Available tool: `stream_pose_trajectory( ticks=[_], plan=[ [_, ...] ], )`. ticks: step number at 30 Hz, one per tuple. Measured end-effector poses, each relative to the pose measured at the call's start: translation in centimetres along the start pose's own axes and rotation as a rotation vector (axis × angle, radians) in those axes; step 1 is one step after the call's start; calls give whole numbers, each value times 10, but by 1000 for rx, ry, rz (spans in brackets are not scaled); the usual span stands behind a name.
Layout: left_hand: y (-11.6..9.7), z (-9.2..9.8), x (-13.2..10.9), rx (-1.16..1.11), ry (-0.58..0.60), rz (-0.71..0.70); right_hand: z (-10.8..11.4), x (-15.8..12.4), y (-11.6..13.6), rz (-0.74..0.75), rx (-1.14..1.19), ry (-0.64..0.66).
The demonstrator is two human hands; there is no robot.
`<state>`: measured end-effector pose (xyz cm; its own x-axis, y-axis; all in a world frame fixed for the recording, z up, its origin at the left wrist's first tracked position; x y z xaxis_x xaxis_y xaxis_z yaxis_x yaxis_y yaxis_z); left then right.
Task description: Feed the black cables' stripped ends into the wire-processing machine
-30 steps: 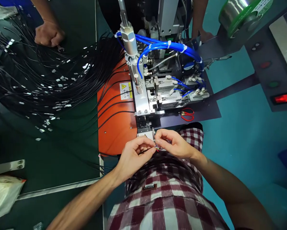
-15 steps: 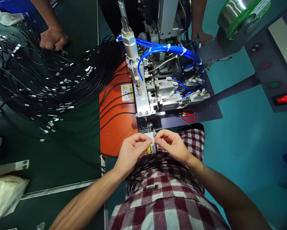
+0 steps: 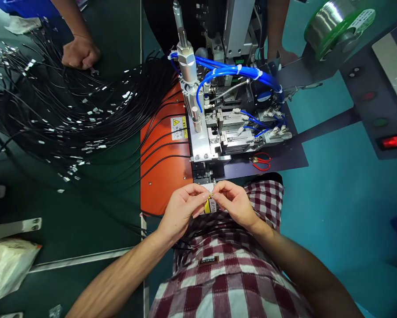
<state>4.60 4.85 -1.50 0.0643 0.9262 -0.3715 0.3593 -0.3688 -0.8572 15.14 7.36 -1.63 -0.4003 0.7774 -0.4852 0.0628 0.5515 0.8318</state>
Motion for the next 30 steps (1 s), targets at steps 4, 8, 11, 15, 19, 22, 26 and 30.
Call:
stream_pose_trajectory(
  ticks=[4,8,11,15,19,22,26,30],
  plan=[
    [-1,-1,0,-7,1,6,-2,0,-2,-12,23,-3],
    [-2,-2,0,15,26,11,-6,-1,-2,-19,8,59],
    [-2,-3,-1,54,60,13,-10,-3,2,-2,-46,125],
    [0,-5,-3,82,100,38,-7,-2,7,20,-111,181],
    [3,-8,-5,82,132,66,-8,1,5,1,-153,304],
    [5,-9,-6,80,147,74,-11,2,6,-2,-155,377],
    [6,-9,-6,89,146,70,-15,1,9,4,-139,416],
    [3,-8,-5,102,109,38,-13,1,7,17,-132,382]
  ],
)
Point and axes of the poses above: each hand's wrist, its own x-axis towards the middle knuckle, its own z-axis out of the back of the hand, y = z × x, the point moved 10 cm from there along x, towards the middle knuckle, and after that the axes turned 13 degrees about -z, right-handed, at the moved point
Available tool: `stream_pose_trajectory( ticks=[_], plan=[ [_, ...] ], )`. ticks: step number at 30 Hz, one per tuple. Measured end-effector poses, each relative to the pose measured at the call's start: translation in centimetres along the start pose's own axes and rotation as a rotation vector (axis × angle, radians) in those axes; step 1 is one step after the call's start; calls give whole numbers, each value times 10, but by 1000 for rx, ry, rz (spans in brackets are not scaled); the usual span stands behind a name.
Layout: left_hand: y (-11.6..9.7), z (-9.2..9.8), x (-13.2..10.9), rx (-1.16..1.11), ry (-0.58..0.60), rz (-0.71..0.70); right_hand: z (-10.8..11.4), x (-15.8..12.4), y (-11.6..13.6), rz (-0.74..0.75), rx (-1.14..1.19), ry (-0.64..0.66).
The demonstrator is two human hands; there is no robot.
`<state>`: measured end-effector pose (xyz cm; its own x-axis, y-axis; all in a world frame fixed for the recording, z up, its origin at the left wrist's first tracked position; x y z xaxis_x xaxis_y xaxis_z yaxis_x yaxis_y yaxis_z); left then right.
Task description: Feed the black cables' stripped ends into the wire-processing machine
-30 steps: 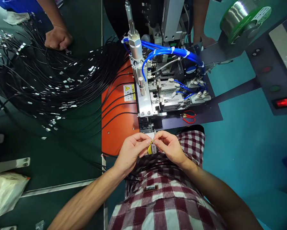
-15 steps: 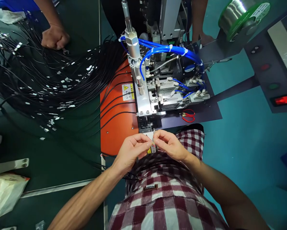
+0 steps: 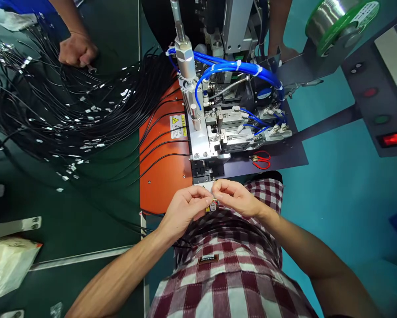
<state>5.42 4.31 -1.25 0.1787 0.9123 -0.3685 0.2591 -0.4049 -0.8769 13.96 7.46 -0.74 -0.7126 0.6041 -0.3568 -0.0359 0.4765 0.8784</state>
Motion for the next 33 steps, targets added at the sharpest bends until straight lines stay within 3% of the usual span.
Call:
stream_pose_trajectory(
  ticks=[5,8,14,25,30,33],
  plan=[
    [-2,3,1,18,-49,-34,5,-1,-3,-15,-1,-104],
    [-2,7,0,7,-91,-57,14,-6,-4,-45,21,-249],
    [-3,9,-1,7,-120,-89,14,-17,10,39,-156,-451],
    [1,12,1,-76,-200,-105,1,-10,-1,53,-85,-427],
    [-1,11,3,-73,-179,-129,2,-19,14,173,-321,-537],
    [2,12,3,-66,-178,-121,7,-18,12,145,-321,-540]
  ],
)
Point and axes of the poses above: each hand's wrist, its own x-axis towards the middle knuckle, its own z-axis out of the back of the hand, y = z × x, the point moved 10 cm from there along x, towards the middle knuckle, and after that the axes turned 13 degrees about -z, right-handed, at the moved point
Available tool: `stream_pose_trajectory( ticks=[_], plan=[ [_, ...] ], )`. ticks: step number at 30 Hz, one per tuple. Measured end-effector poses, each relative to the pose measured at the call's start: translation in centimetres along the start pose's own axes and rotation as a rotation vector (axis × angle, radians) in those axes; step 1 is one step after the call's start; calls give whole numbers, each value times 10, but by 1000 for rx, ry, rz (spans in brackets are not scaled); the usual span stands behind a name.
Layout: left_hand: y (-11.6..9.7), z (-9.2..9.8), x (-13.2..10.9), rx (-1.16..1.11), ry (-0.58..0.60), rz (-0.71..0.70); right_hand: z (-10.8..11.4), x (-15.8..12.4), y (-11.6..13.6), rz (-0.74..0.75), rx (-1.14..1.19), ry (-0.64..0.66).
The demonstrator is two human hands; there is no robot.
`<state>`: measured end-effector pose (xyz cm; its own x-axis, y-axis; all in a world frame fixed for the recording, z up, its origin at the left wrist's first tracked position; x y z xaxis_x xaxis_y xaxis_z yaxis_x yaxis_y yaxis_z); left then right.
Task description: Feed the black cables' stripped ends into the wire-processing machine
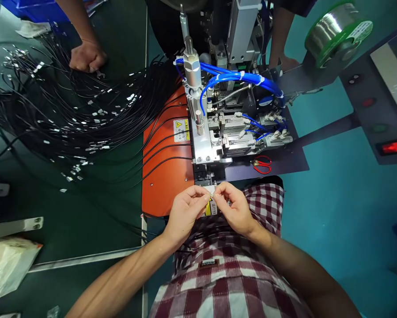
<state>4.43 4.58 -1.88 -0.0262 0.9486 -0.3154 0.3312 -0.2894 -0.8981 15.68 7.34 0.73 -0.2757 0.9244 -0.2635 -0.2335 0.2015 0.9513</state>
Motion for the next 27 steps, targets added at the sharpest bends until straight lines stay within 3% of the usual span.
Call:
stream_pose_trajectory(
  ticks=[5,11,14,19,22,24,27],
  plan=[
    [2,2,-1,-3,-19,8,2,2,-11,-115,52,18],
    [4,4,-2,45,-12,18,10,-2,8,-38,-125,-93],
    [3,5,-2,77,-11,-9,10,-1,15,-19,-144,-81],
    [-9,2,-3,101,1,-129,-10,7,-18,-357,380,184],
    [-13,0,-3,143,12,-166,-21,5,-28,-457,519,256],
    [-11,-1,-2,154,18,-147,-18,3,-27,-419,478,209],
    [-6,-3,0,82,24,-94,2,-2,-9,-200,219,10]
  ],
)
Point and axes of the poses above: each hand's wrist, its own x-axis towards the middle knuckle, its own z-axis out of the back of the hand, y = z × x, the point moved 10 cm from there along x, towards the middle knuckle, and after that the axes turned 13 degrees about -z, right-handed, at the moved point
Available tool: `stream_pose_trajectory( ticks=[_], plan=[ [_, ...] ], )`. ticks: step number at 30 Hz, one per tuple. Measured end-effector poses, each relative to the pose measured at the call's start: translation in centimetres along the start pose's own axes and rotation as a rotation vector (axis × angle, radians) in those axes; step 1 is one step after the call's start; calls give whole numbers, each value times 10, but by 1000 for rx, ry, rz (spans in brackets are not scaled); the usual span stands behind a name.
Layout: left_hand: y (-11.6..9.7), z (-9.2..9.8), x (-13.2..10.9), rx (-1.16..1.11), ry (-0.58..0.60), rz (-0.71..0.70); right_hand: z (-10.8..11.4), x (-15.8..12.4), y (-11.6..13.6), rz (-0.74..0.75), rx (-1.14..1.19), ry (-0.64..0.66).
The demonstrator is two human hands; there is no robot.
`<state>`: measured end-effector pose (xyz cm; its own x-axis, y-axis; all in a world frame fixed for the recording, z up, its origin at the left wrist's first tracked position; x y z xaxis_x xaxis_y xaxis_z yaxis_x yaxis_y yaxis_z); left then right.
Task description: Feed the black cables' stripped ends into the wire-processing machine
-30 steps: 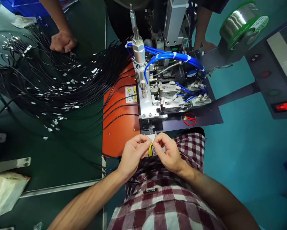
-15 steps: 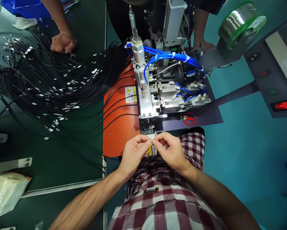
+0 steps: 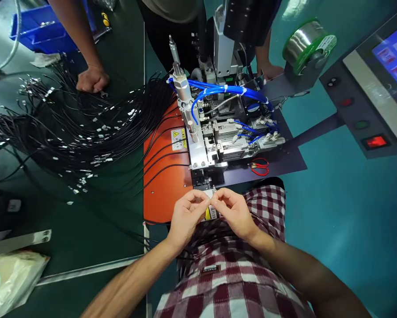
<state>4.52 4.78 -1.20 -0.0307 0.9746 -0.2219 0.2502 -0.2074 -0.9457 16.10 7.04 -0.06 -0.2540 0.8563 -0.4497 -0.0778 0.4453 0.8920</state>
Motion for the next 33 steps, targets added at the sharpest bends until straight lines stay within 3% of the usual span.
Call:
stream_pose_trajectory(
  ticks=[3,6,8,11,13,15,17,19,23,30,33],
  plan=[
    [1,-4,2,-89,5,39,2,-17,32,326,-373,-136],
    [0,-8,3,-138,6,62,-6,-25,47,497,-532,-100],
    [-1,-7,3,-146,-12,60,-2,-17,44,422,-441,-55],
    [-6,-1,3,-51,-21,-1,3,4,20,109,-98,58],
    [-23,2,6,125,28,-172,-1,12,2,-72,93,153],
    [-46,-8,6,328,174,-423,-4,17,-11,-163,161,219],
    [-57,-24,3,475,364,-580,-4,21,-19,-192,158,247],
    [-54,-28,8,567,461,-554,-1,26,-23,-197,151,244],
    [-49,-10,30,725,330,-443,9,43,-21,-169,153,188],
    [-53,2,41,876,260,-639,9,68,-22,-218,234,176],
    [-51,-1,39,930,347,-712,9,71,-23,-210,210,159]
  ],
)
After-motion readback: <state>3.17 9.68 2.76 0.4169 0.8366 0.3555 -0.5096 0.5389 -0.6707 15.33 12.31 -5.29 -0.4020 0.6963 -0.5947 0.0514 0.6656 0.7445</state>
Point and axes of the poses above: each hand's wrist, its own x-axis towards the middle knuckle, its own z-axis out of the back of the hand, y = z × x, the point moved 10 cm from there along x, towards the middle knuckle, and after that the axes turned 13 degrees about -z, right-handed, at the moved point
